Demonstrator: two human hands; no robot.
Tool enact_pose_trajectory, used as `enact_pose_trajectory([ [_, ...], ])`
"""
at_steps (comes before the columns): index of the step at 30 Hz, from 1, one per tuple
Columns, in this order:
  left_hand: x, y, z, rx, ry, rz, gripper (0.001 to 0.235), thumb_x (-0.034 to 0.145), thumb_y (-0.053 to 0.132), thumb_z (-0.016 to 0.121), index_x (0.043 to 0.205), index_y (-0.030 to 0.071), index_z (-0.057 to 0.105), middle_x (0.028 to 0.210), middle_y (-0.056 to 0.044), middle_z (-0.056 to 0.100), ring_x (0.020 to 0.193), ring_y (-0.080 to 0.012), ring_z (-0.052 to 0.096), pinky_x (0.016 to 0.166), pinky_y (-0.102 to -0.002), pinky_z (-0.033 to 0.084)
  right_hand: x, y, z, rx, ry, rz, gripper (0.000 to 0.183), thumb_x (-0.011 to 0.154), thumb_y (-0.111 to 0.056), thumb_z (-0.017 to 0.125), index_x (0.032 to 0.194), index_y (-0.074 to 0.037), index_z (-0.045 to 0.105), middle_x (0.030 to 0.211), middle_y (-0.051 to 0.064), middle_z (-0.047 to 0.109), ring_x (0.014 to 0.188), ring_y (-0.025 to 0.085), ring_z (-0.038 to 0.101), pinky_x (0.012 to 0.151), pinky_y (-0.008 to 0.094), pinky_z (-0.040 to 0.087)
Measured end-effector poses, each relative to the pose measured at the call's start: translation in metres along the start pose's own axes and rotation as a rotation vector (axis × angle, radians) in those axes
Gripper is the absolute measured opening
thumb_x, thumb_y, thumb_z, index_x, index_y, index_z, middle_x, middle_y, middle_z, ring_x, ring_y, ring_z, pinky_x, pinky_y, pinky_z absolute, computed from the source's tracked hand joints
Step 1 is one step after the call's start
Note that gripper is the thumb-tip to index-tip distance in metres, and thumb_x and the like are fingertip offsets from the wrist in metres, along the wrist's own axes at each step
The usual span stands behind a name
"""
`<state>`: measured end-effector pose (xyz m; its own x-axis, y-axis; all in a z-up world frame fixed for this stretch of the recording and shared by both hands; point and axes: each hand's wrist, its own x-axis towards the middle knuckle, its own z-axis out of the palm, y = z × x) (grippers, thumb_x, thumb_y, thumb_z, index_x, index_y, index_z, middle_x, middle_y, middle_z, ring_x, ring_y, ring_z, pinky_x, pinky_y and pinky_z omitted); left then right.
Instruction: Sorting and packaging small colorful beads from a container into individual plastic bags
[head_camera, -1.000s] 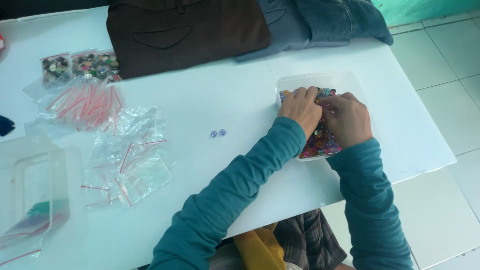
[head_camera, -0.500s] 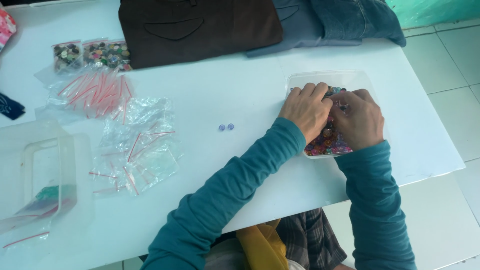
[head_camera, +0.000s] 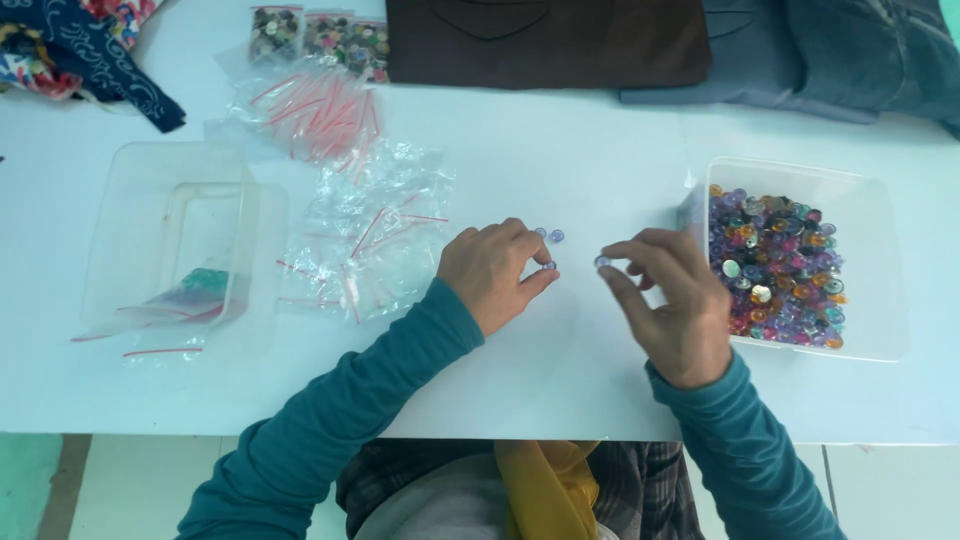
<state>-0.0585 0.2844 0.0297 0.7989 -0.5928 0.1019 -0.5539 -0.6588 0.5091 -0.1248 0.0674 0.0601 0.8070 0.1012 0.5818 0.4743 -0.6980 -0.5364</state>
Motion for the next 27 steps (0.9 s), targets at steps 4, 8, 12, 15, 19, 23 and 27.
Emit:
enact_pose_trajectory([
  [4,-0.007,-0.019,0.021,-0.003,-0.012,-0.049,0.02,0.096,0.034,0.067,0.108,0.018,0.066,0.096,-0.001,0.065,0.084,-0.0202,0.071,0.076,-0.04,0.053,-0.008,0.006,0.04,0.008,-0.105,0.009,0.018,0.087,0.006,0.079,0.104,0.0,0.078,0.095,0.018,0.065,0.073,0.028,0.069,0.06,0.039,0.062],
  [8,-0.002,-0.029,0.039,0.051,0.028,-0.058,0.02,0.097,0.034,0.065,0.108,0.018,0.065,0.094,0.0,0.062,0.086,-0.0203,0.071,0.077,-0.039,0.054,-0.013,0.019,0.054,-0.032,-0.192,0.11,0.016,0.089,0.001,0.079,0.104,0.002,0.076,0.098,0.022,0.063,0.075,0.027,0.068,0.062,0.039,0.06],
  [12,-0.001,-0.028,0.042,0.076,0.034,-0.058,0.021,0.098,0.036,0.062,0.11,0.019,0.063,0.095,0.0,0.062,0.087,-0.0205,0.07,0.077,-0.039,0.055,-0.014,0.023,0.056,-0.092,-0.234,0.141,0.015,0.092,-0.002,0.077,0.106,0.002,0.076,0.1,0.022,0.063,0.078,0.028,0.066,0.064,0.038,0.059],
  [15,0.001,-0.032,0.046,0.111,0.046,-0.042,0.021,0.098,0.036,0.062,0.111,0.02,0.063,0.095,0.0,0.062,0.087,-0.0193,0.07,0.076,-0.038,0.055,-0.011,0.023,0.059,-0.121,-0.244,0.124,0.015,0.093,-0.004,0.077,0.107,0.001,0.076,0.1,0.021,0.061,0.078,0.028,0.065,0.064,0.037,0.057],
  [19,0.0,-0.027,0.042,0.113,0.034,-0.043,0.021,0.099,0.034,0.062,0.112,0.017,0.064,0.094,-0.001,0.061,0.088,-0.0215,0.07,0.077,-0.039,0.056,-0.011,0.03,0.062,-0.133,-0.255,0.087,0.016,0.092,-0.005,0.078,0.107,0.0,0.077,0.099,0.019,0.061,0.078,0.027,0.064,0.063,0.036,0.057],
  [23,0.0,-0.025,0.04,0.109,0.036,-0.049,0.023,0.099,0.034,0.062,0.114,0.017,0.064,0.095,-0.002,0.062,0.089,-0.0222,0.07,0.078,-0.04,0.055,-0.011,0.029,0.062,-0.141,-0.254,0.064,0.016,0.094,-0.006,0.076,0.108,0.0,0.077,0.098,0.02,0.061,0.078,0.028,0.064,0.062,0.034,0.056],
  [27,-0.004,-0.018,0.029,0.099,0.039,-0.055,0.03,0.1,0.037,0.061,0.122,0.017,0.062,0.096,-0.003,0.062,0.088,-0.0238,0.071,0.077,-0.041,0.056,-0.013,0.025,0.059,-0.133,-0.237,0.064,0.019,0.094,-0.008,0.077,0.111,0.001,0.076,0.098,0.02,0.06,0.078,0.026,0.063,0.063,0.035,0.056],
])
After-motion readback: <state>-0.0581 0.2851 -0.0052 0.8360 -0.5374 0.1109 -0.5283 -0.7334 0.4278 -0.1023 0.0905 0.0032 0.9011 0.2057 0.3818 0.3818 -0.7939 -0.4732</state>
